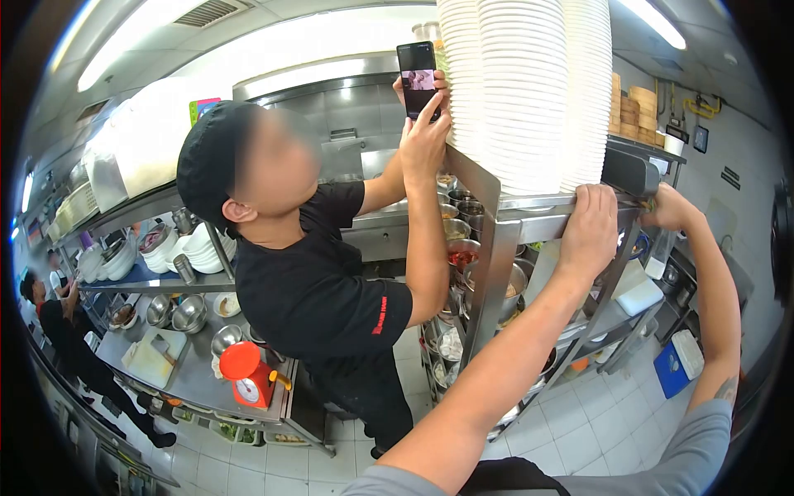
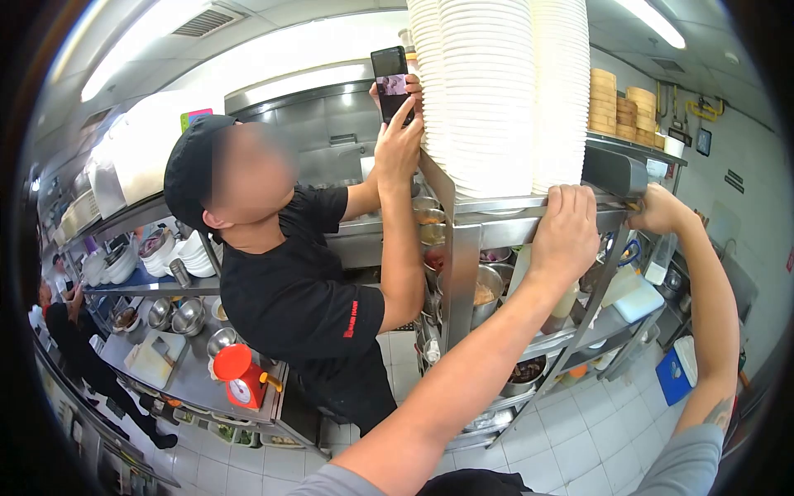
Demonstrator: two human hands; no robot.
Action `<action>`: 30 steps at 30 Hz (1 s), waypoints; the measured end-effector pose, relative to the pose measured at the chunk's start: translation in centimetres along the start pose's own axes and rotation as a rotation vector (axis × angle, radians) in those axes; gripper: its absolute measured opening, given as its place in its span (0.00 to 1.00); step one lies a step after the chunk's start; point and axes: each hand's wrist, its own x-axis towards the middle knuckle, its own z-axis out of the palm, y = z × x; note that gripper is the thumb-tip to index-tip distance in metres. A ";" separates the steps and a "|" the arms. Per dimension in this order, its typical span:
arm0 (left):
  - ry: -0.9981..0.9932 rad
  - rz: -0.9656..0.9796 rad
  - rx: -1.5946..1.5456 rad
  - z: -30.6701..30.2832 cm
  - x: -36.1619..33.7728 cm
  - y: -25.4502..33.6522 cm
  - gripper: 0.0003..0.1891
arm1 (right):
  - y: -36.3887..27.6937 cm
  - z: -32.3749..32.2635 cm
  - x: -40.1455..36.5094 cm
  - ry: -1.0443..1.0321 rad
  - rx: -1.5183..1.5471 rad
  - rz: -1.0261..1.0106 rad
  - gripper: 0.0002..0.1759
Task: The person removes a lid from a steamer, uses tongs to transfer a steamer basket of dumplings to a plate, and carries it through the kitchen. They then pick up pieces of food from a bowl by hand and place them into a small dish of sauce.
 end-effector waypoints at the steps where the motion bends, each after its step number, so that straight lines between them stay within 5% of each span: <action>1: 0.005 0.001 0.003 0.0 0.0 0.0 0.26 | 0.6 0.4 0.0 0.007 -0.013 0.015 0.32; 30: -0.009 0.012 0.025 -0.1 -0.3 -0.3 0.28 | -2.7 2.9 -2.0 0.137 0.313 0.194 0.37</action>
